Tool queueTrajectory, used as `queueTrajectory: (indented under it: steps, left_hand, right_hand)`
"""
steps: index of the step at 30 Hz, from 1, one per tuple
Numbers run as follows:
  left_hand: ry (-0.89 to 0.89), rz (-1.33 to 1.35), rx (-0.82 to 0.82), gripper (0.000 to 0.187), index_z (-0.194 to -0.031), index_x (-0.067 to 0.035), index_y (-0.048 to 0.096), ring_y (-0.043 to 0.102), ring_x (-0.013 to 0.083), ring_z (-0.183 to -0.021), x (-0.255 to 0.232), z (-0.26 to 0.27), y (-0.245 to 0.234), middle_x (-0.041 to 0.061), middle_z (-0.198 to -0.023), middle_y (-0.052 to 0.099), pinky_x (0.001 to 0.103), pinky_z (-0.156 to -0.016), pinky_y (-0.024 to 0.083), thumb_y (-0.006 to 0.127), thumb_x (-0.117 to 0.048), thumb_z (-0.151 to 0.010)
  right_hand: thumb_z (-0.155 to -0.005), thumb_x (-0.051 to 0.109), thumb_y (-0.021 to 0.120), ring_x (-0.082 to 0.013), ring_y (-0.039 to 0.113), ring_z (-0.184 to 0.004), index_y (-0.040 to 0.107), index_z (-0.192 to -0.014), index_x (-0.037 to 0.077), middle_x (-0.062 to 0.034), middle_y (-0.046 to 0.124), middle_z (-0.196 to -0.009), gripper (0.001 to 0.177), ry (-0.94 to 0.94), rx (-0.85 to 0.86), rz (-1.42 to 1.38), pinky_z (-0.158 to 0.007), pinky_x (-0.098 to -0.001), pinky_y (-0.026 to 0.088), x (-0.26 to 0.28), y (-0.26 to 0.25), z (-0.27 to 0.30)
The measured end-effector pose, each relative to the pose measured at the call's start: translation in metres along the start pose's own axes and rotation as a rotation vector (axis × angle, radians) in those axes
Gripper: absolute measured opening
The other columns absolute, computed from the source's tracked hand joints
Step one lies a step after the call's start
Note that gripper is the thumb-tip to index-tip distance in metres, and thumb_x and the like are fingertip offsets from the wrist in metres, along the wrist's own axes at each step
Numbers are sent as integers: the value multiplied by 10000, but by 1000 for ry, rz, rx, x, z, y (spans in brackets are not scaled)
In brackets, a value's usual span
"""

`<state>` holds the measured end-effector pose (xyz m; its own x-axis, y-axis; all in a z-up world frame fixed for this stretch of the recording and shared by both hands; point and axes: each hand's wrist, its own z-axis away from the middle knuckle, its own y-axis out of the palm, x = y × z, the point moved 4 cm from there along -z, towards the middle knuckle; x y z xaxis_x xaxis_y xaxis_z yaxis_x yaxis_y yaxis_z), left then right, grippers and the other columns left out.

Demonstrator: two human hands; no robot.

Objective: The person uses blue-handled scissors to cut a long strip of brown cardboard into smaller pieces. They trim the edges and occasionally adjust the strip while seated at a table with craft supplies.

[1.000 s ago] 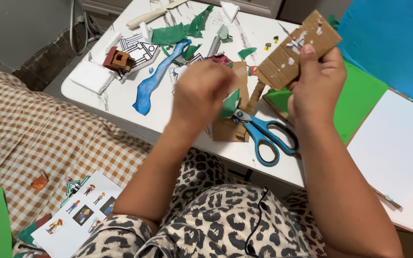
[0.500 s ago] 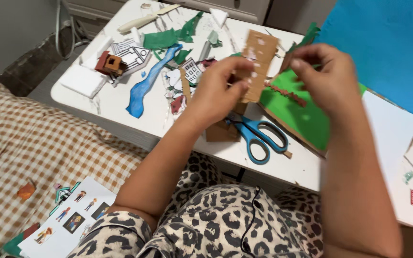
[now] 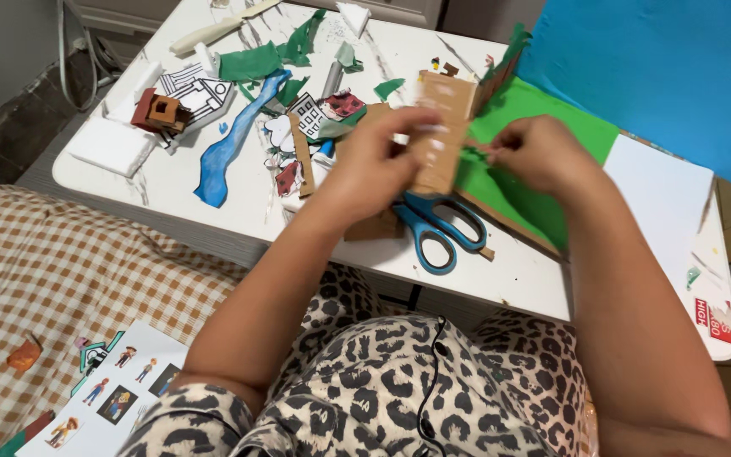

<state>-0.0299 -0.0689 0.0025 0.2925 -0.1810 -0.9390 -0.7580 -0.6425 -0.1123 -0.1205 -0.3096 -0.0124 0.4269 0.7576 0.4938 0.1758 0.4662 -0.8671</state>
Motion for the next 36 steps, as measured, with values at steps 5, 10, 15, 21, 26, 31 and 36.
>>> queueTrajectory:
  steps: [5,10,15,21,26,31,36]
  left_hand:
    - [88,-635,46,407,-1235,-108,727,751,292,-958,-16,-32,30,164,-1047,775,379,-856,579,636,-30,-846]
    - [-16,-836,19,263,-1148,-143,744,732,331,-887,-21,-52,34,142,-971,768,435,-805,565,651,-301,-959]
    - [2,-1020,36,239,-1099,-130,763,708,370,-874,-21,-54,39,181,-935,744,479,-781,555,659,-253,-923]
    - [31,-975,26,241,-1073,-138,780,702,370,-898,-11,-56,41,193,-946,739,463,-798,552,655,-134,-867]
    - [91,-82,-134,388,-1253,-68,632,720,144,-939,-2,-65,30,56,-1107,741,313,-746,661,576,24,-880]
    - [287,-54,-236,383,-1255,-18,617,656,105,-964,11,-69,34,43,-1096,696,257,-861,559,563,95,-894]
    - [294,61,-255,294,-1232,-15,600,626,104,-1006,21,-63,40,42,-1113,671,252,-899,535,653,35,-948]
  right_hand:
    - [-876,133,732,-143,616,-704,712,-1039,8,-67,704,-849,206,6,5,-480,-623,-303,498,-24,-5,10]
    - [-923,102,709,-123,559,-675,682,-1000,45,-21,657,-816,99,50,-111,-868,-604,-283,468,-44,-25,23]
    - [-918,114,667,-176,615,-709,639,-932,101,-39,651,-806,34,210,-141,-1210,-638,-348,507,-49,-27,23]
    - [-932,133,683,-186,553,-723,682,-998,52,-41,589,-790,104,282,-134,-1495,-668,-378,500,-43,-7,17]
    - [-929,88,683,-192,582,-713,675,-1023,60,-46,639,-829,98,89,-6,-1568,-647,-363,487,-19,0,19]
    - [-973,128,696,-180,698,-757,671,-1025,48,-63,697,-853,98,-101,9,-1363,-642,-303,513,6,0,31]
    - [-970,132,708,-145,682,-725,702,-1015,27,-62,726,-857,114,-114,-78,-1113,-632,-253,508,14,4,33]
